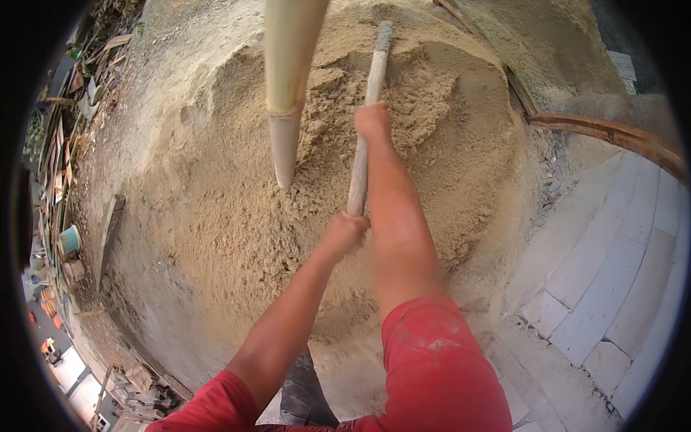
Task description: The person uses a hoe to shovel and move sand from a pile through a wooden frame and into a pit.
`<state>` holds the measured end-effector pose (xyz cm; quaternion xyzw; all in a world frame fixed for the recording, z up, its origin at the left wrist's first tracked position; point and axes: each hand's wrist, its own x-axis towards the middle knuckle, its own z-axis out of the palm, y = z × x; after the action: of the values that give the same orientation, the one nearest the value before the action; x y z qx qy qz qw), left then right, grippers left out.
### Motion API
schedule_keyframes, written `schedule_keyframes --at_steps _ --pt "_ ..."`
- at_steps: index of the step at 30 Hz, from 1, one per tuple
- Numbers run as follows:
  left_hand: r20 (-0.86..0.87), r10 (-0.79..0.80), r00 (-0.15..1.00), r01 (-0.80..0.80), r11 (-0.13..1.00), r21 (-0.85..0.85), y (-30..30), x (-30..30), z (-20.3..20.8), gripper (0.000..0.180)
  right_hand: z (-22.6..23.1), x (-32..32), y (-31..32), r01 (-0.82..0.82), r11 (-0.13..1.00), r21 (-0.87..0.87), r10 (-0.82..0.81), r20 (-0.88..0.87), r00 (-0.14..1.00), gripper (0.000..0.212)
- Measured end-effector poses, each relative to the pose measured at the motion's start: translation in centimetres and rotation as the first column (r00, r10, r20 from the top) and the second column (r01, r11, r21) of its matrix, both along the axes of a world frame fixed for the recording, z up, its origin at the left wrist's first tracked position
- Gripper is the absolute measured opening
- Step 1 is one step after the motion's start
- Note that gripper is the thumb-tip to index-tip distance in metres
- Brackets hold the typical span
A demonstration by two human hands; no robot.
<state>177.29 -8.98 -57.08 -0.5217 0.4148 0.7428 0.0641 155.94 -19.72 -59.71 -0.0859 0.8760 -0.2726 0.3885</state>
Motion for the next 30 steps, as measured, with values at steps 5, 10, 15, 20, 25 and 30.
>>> schedule_keyframes --at_steps 5,10,15,20,25,30 --pt "0.031 -0.208 0.978 0.21 0.975 -0.074 0.2 7.5 2.0 0.037 -0.7 4.9 4.1 0.16 0.971 -0.179 -0.171 -0.052 0.984 0.058" --pt "0.17 -0.386 0.907 0.421 0.844 -0.332 2.4 23.0 4.9 0.052 4.8 18.9 9.0 0.354 0.879 -0.32 -0.344 0.09 0.935 0.046" --pt "0.277 -0.589 0.759 0.637 0.759 -0.133 -1.0 37.6 14.4 0.049 9.0 28.2 12.6 0.657 0.673 -0.339 -0.499 0.448 0.742 0.028" --pt "0.494 -0.634 0.595 0.783 0.594 -0.182 1.8 54.0 17.5 0.039 3.3 36.1 17.5 0.877 0.455 -0.154 -0.657 0.607 0.448 0.018" --pt "0.659 -0.645 0.388 0.86 0.511 -0.006 7.5 68.4 19.6 0.039 4.0 52.7 22.7 0.848 0.49 0.201 -0.655 0.727 0.206 0.017" --pt "0.601 -0.603 0.524 0.736 0.676 0.038 12.9 75.5 22.1 0.041 10.9 56.8 24.7 0.744 0.643 0.183 -0.568 0.766 0.303 0.014"
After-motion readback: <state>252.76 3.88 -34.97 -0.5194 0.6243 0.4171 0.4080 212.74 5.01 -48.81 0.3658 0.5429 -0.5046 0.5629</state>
